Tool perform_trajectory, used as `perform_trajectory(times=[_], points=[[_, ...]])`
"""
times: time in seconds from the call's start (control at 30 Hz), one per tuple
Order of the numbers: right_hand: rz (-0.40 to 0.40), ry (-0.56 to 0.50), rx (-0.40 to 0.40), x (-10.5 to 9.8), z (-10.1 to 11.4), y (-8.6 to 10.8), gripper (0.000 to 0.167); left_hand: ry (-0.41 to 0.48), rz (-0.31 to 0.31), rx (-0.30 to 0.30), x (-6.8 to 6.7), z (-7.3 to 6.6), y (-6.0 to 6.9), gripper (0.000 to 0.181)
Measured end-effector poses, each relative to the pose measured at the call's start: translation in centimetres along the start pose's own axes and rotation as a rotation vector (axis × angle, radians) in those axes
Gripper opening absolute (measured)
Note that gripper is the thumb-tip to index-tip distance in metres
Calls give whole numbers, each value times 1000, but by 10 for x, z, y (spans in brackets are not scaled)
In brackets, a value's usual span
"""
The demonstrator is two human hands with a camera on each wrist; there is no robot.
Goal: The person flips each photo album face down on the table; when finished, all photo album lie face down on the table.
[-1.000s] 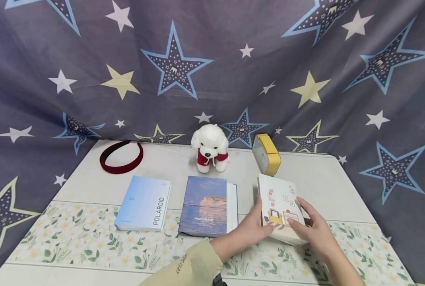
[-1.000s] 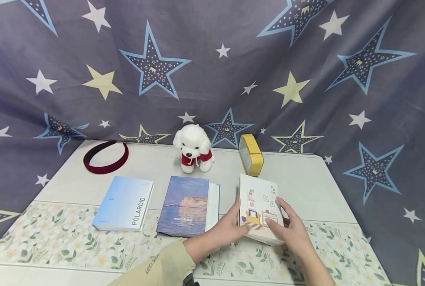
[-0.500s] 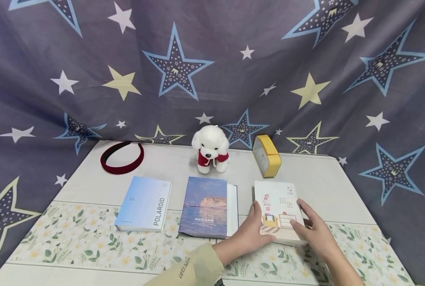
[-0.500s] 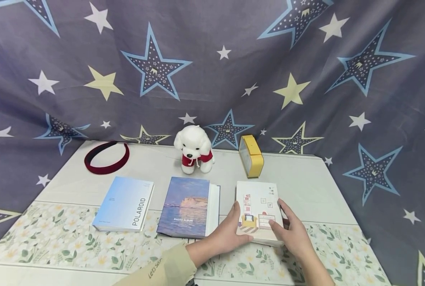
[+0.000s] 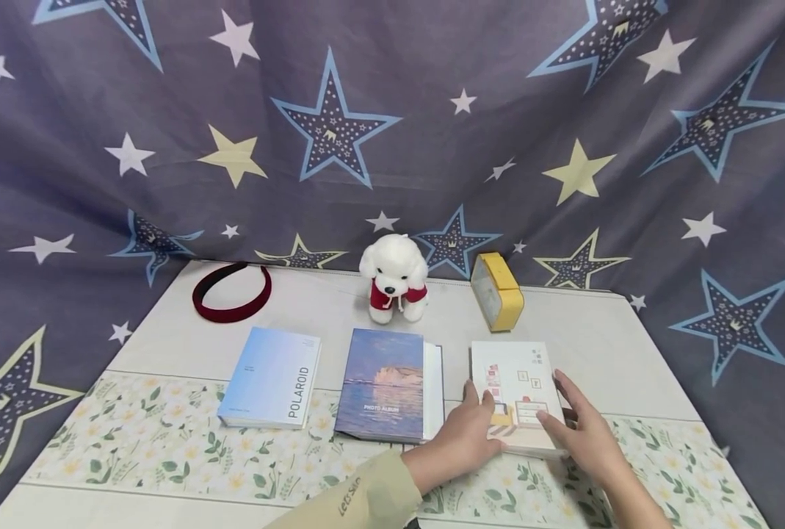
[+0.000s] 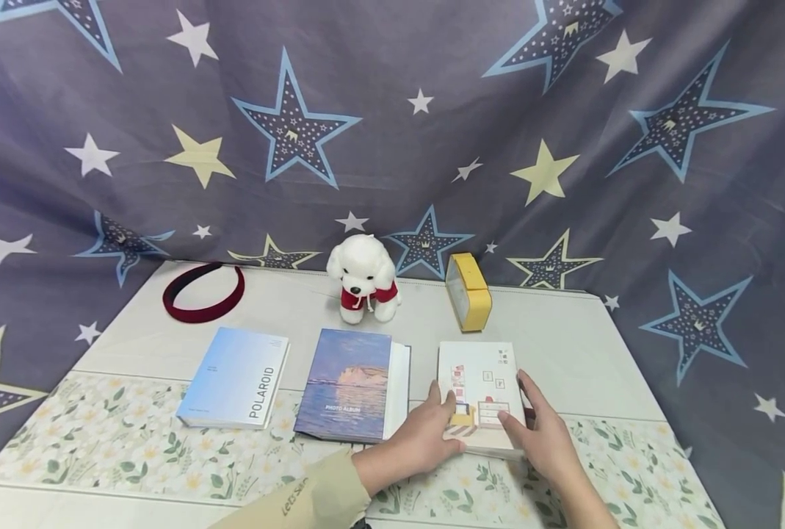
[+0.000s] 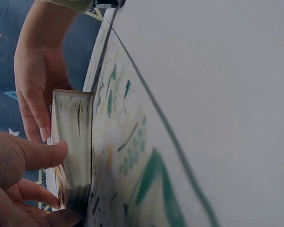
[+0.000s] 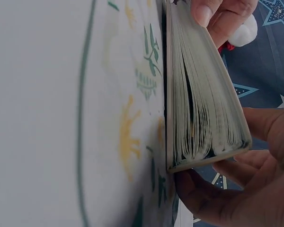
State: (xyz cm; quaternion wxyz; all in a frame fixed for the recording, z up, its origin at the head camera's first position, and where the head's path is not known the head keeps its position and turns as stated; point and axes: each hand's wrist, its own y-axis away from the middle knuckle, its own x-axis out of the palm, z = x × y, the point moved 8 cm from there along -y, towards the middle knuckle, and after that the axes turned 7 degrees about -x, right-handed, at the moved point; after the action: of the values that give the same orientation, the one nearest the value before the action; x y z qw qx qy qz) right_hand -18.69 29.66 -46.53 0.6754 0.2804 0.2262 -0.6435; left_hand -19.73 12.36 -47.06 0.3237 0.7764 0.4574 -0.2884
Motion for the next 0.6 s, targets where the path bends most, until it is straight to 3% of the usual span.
perform_trajectory(times=[0.37,0.6], points=[[-3,48,24,5,1,0,85,-94,-56,31,-3,3,2,76],[0,111,37,6,5,-1,82,-97,-27,3,-11,7,7,77]])
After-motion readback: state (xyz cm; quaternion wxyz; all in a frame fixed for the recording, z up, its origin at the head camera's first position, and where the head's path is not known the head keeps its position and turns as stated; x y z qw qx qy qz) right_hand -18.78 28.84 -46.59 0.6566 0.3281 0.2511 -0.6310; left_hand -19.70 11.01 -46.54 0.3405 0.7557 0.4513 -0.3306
